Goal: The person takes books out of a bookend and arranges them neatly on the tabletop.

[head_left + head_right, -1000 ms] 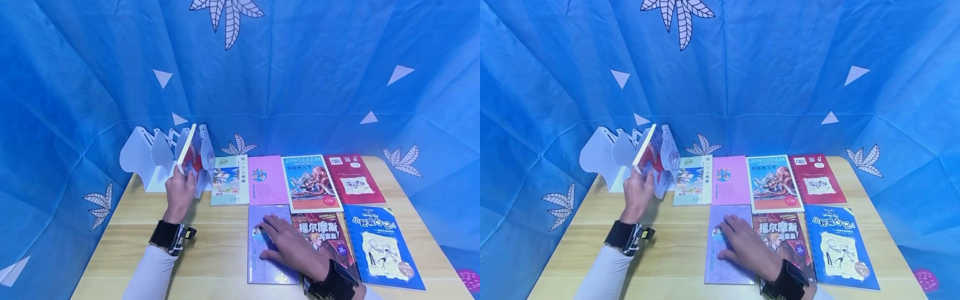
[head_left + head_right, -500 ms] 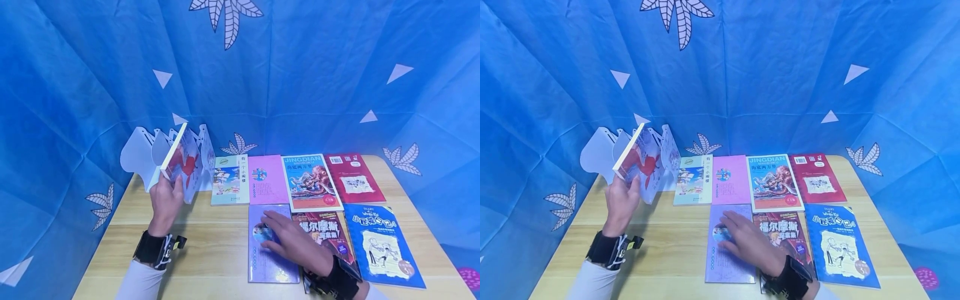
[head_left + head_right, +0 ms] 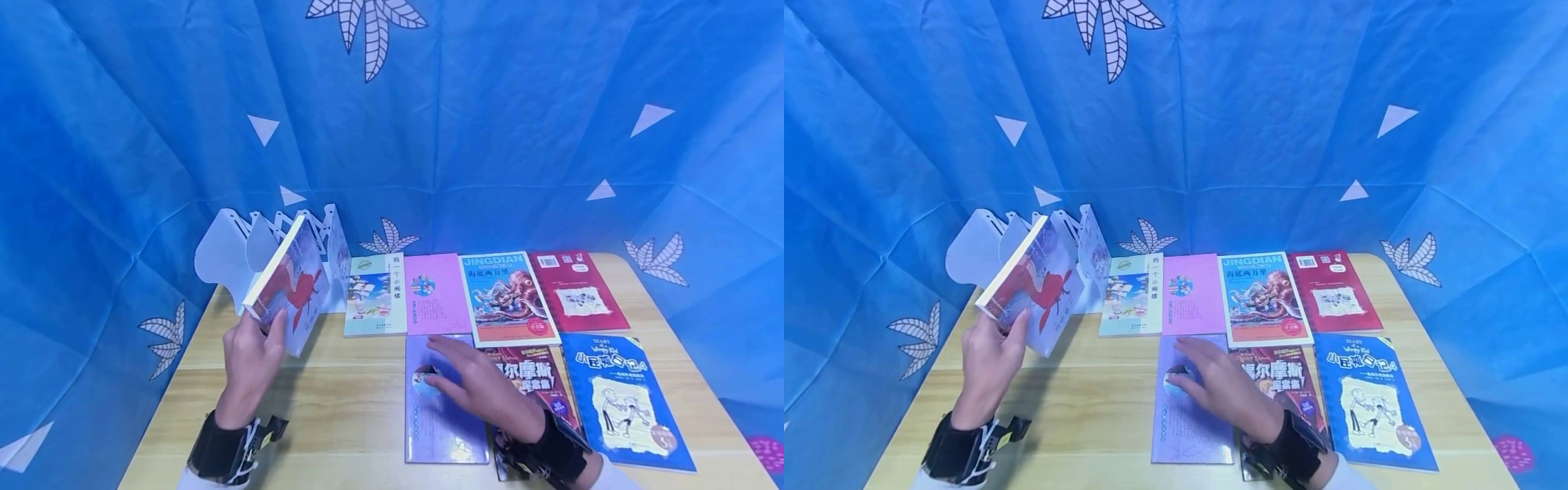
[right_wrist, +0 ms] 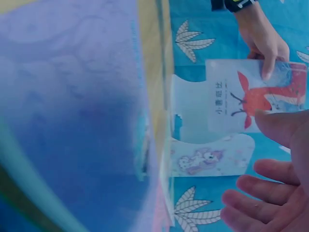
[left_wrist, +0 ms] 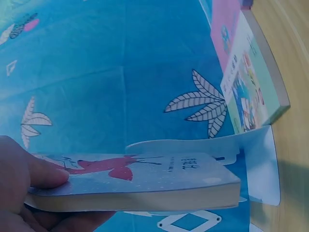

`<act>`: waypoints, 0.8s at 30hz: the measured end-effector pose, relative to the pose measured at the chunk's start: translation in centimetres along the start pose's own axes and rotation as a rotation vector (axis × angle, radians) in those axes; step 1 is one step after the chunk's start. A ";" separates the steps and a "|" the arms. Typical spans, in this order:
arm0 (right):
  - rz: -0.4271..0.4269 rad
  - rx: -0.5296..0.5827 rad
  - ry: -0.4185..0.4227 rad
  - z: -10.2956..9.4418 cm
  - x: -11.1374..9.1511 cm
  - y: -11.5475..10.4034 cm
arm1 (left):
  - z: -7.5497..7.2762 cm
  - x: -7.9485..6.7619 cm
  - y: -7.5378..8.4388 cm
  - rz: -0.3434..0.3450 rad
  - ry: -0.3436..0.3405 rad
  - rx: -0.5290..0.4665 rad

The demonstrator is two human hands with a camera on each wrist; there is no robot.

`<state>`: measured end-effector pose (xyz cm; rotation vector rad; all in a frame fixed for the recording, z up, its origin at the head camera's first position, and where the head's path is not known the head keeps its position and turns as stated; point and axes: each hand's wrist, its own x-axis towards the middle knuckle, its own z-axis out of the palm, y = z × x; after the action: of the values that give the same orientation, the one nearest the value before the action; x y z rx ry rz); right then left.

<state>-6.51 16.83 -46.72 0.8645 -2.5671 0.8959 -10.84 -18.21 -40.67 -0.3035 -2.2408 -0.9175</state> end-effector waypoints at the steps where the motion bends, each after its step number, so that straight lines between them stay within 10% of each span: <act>1: -0.009 0.015 0.025 -0.1 0.2 0.0 | -0.3 -0.2 0.3 -0.017 -0.013 -0.007; 11: 0.118 0.190 0.025 -1.1 2.7 -1.3 | -2.5 -0.9 3.0 -0.330 -0.291 -0.151; 24: 0.207 0.462 -0.097 -1.0 4.6 -3.5 | -3.1 -1.1 4.5 -0.550 -0.615 -0.324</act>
<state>-7.88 13.19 -42.31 0.7770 -2.6066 1.5885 -6.43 -17.01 -37.43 -0.1142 -2.7970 -1.6681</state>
